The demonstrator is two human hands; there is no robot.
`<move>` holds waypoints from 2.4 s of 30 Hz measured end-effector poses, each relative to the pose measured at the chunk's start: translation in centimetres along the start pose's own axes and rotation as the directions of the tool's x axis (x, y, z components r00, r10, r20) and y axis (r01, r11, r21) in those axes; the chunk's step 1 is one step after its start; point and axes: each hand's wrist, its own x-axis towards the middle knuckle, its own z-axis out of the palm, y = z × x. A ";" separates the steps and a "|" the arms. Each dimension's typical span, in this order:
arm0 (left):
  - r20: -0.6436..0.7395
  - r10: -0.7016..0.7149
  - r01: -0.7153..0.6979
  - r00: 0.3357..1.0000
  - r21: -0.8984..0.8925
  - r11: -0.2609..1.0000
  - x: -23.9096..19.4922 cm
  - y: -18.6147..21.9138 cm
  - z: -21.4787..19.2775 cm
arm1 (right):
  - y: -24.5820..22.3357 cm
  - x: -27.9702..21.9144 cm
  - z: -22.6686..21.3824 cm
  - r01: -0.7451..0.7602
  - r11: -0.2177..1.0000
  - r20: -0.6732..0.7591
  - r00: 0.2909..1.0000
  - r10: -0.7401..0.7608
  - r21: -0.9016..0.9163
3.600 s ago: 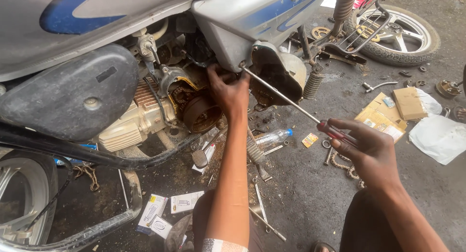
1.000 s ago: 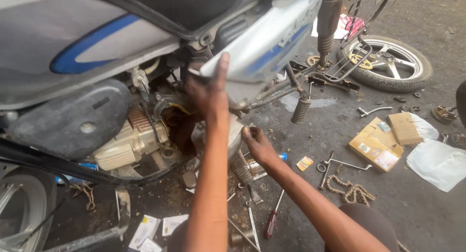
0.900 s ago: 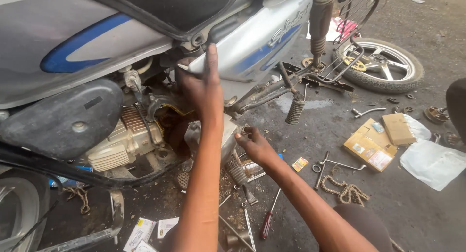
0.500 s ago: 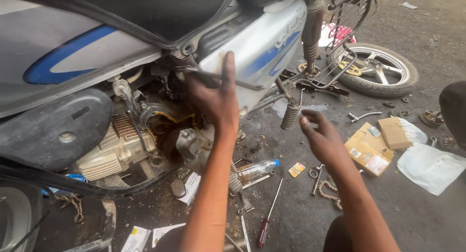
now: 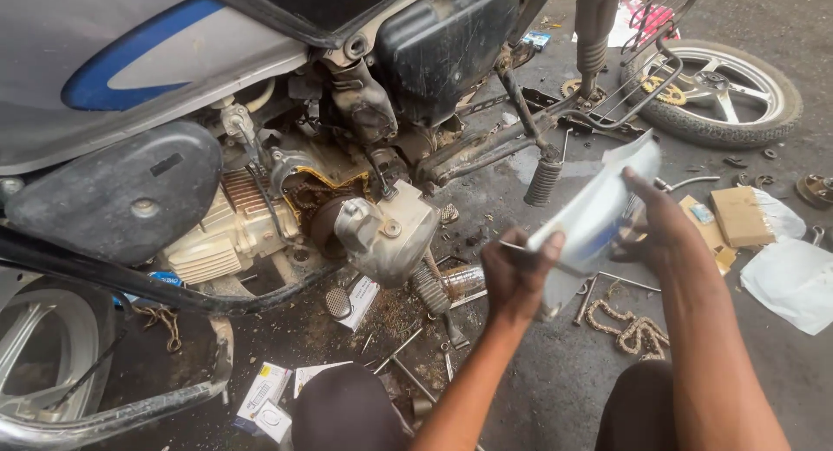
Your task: The person is repairing a motorcycle engine, using a metal tool to press a cylindrical part into the engine casing. They then use a screwdriver to tighten bolts and remove a plastic cover. Finally, they handle a small red bottle and place it into a white plastic bag.
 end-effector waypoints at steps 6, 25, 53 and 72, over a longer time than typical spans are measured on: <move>0.279 0.279 -0.373 0.919 0.378 0.848 -6.3 -5.2 0.9 | 12.9 12.1 -2.4 -0.287 0.829 0.207 0.881 0.425 -0.480; -0.219 0.672 -0.136 0.707 0.891 0.434 16.2 16.0 -11.1 | 27.3 9.8 -5.5 0.070 -0.120 0.085 0.989 -0.124 -0.990; 0.141 0.090 -0.159 0.986 0.960 0.230 15.5 14.0 -19.9 | 18.1 7.6 2.2 0.505 0.459 0.179 0.790 -0.586 -0.731; 0.092 0.192 -0.156 0.977 0.923 0.352 14.2 12.1 -21.6 | 1.6 -13.1 28.2 0.190 0.977 0.585 0.784 -0.208 0.092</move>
